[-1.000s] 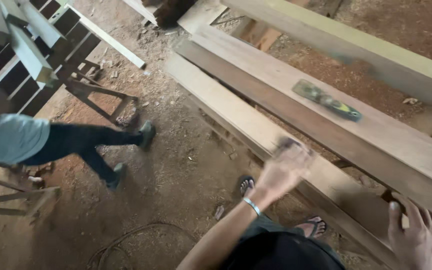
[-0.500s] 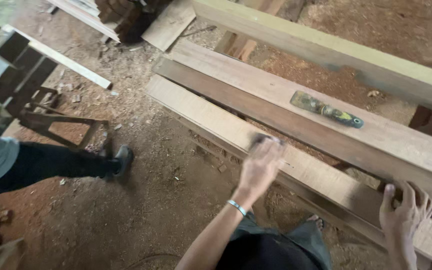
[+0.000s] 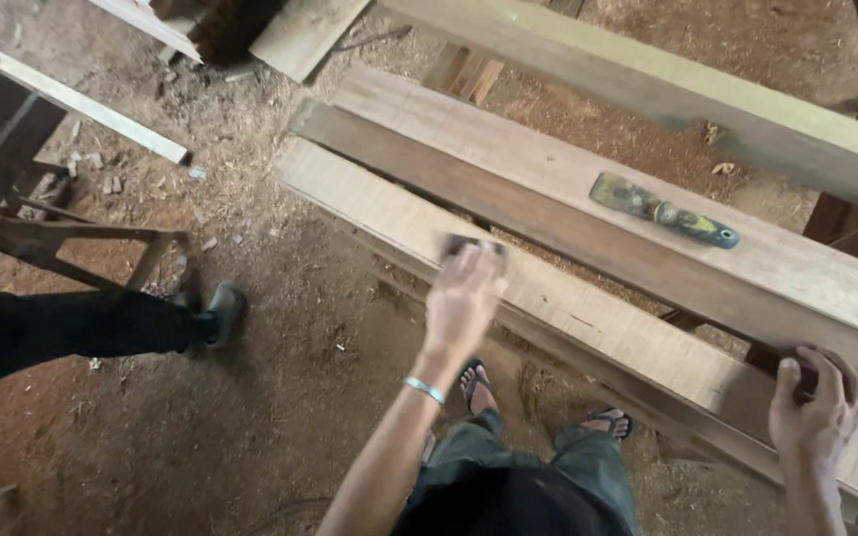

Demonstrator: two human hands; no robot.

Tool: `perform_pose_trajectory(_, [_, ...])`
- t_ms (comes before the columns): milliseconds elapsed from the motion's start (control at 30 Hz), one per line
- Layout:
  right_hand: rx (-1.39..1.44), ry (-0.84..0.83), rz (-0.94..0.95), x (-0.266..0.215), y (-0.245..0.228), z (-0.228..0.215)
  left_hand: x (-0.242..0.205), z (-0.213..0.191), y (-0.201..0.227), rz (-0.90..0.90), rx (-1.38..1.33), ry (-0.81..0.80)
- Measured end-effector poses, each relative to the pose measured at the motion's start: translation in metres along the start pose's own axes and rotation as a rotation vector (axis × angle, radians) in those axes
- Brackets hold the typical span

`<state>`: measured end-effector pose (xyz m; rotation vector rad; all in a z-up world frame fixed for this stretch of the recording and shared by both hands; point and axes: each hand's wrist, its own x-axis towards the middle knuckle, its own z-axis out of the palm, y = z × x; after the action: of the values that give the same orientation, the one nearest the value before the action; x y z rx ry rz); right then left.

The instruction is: The person sands the surfaces and edges of wooden boards using a handheld sanding block on a workbench in a workshop.

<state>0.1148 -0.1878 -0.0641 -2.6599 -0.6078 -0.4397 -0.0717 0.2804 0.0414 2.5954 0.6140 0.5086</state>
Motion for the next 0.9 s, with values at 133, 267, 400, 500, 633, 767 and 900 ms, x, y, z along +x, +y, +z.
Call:
perform_pose_trajectory(133, [0.016,-0.006,0.019,0.007,-0.001,0.002,-0.02,0.014,0.027,0.443,-0.206,0.03])
perform_pose_trajectory(267, [0.002,-0.029,0.053,0.008,-0.002,-0.001,-0.007,-0.02,-0.019,0.458,-0.194,-0.303])
perform_pose_trajectory(400, [-0.013,-0.048,0.071,0.008,-0.006,-0.002,0.026,-0.062,-0.067,-0.825,-0.676,-0.199])
perform_pose_trajectory(500, [0.001,-0.048,0.077,0.01,-0.009,-0.008,0.029,-0.05,-0.048,-0.061,0.067,0.262])
perform_pose_trajectory(633, [0.006,-0.076,0.152,0.012,-0.018,-0.009,-0.006,-0.012,0.006,0.122,-0.067,-0.266])
perform_pose_trajectory(767, [0.044,-0.024,0.119,0.013,-0.021,-0.01,-0.017,-0.022,-0.008,0.618,-0.174,-0.197])
perform_pose_trajectory(900, [-0.009,-0.009,0.069,0.012,-0.016,-0.008,-0.009,-0.058,-0.071,-0.493,-0.958,-0.677])
